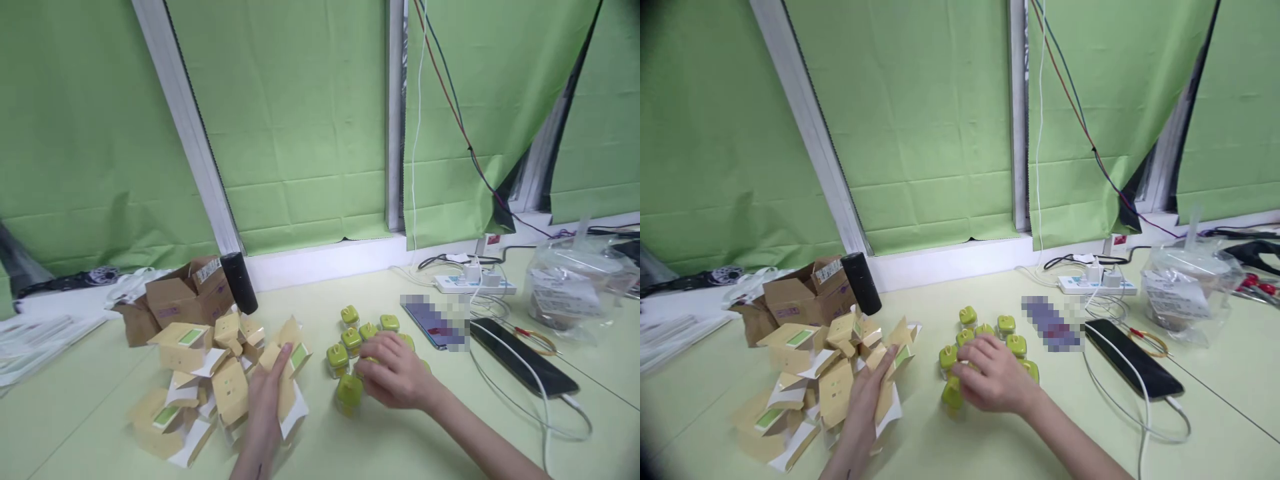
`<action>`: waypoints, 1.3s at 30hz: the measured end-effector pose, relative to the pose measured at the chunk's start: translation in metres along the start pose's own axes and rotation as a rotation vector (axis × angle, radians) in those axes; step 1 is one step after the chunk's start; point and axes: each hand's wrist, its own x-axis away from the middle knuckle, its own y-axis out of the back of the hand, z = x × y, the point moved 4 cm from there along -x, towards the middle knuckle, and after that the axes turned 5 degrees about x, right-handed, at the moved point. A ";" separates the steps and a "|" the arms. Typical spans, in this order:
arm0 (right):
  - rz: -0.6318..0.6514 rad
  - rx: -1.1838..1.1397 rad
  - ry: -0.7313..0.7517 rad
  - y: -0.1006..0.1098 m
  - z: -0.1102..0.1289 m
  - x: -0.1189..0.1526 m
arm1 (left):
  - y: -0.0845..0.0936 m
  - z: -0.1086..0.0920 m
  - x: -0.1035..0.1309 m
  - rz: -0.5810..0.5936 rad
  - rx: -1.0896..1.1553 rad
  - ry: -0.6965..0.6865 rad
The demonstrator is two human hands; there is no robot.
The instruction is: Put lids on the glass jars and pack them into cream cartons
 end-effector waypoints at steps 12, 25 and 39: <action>0.175 -0.091 -0.297 0.098 -0.057 0.043 | -0.053 -0.094 -0.083 -0.354 -1.117 -0.598; 0.277 -0.189 -0.451 0.114 -0.059 0.152 | -0.045 -0.005 -0.027 0.102 -1.372 -0.917; 0.265 -0.066 -0.428 0.089 -0.044 0.149 | 0.001 0.037 0.015 0.190 -0.986 -0.693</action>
